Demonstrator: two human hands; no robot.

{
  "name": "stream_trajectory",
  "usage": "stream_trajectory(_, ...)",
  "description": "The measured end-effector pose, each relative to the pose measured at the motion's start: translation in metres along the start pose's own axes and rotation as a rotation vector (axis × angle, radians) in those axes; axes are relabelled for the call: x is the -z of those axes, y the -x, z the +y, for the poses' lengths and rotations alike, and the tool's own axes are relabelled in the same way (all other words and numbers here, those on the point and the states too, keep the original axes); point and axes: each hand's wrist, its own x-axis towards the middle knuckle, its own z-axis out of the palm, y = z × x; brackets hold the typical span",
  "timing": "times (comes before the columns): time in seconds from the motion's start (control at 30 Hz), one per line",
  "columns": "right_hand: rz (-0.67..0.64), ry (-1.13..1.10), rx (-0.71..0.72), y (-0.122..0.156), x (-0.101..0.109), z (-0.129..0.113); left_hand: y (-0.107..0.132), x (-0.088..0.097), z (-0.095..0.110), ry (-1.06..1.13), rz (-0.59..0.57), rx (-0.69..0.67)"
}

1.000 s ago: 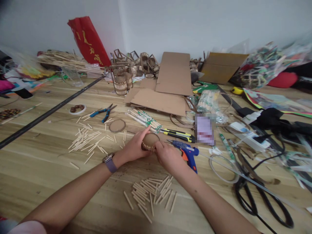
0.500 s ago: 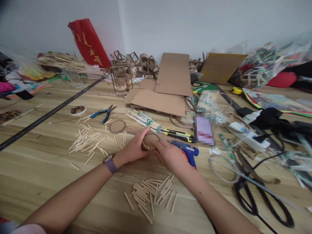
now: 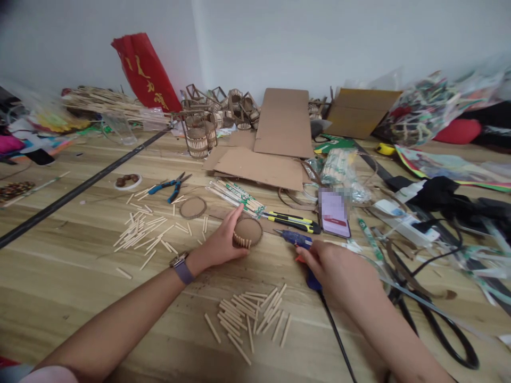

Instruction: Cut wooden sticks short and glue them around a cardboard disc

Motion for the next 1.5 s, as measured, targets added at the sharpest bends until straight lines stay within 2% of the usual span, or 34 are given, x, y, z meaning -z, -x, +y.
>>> stream_trajectory(0.1,-0.077,-0.02,-0.083,0.008,-0.01,0.011,-0.001,0.0,0.001,-0.002,-0.002,0.008)
stream_trajectory(0.2,-0.065,-0.115,-0.145,0.01,-0.021,0.013,-0.001,0.001,0.003,-0.003,0.001,0.009)
stream_trajectory(0.3,-0.075,-0.22,-0.139,0.009,-0.027,0.015,-0.001,0.0,0.002,-0.006,0.001,0.004)
stream_trajectory(0.5,-0.096,-0.515,-0.225,0.008,-0.021,0.025,-0.002,-0.002,0.0,-0.006,0.006,-0.008)
stream_trajectory(0.57,-0.032,-0.677,-0.214,0.01,-0.016,0.025,-0.002,-0.002,0.0,-0.01,0.009,-0.015)
stream_trajectory(0.7,0.285,-0.951,-0.253,0.015,-0.008,0.012,-0.002,-0.002,0.001,-0.02,0.007,-0.009)
stream_trajectory(0.77,0.352,-1.06,-0.281,0.018,-0.008,0.003,-0.002,-0.002,0.002,-0.028,0.008,-0.008)
stream_trajectory(0.93,0.166,-1.266,-0.449,0.023,-0.019,-0.015,-0.002,-0.002,0.004,-0.087,0.014,-0.028)
stream_trajectory(1.03,0.151,-1.372,-0.502,0.025,-0.027,-0.018,-0.002,-0.003,0.003,-0.101,0.017,-0.045)
stream_trajectory(1.17,0.107,-1.305,-0.469,0.025,-0.032,-0.02,-0.002,-0.003,0.003,-0.082,0.018,-0.055)
stream_trajectory(1.4,0.031,-1.242,-0.236,0.019,-0.034,-0.024,-0.002,-0.004,0.002,-0.083,0.021,-0.048)
stream_trajectory(1.5,0.037,-1.129,-0.234,0.018,-0.032,-0.025,-0.002,-0.005,0.001,-0.086,0.029,-0.044)
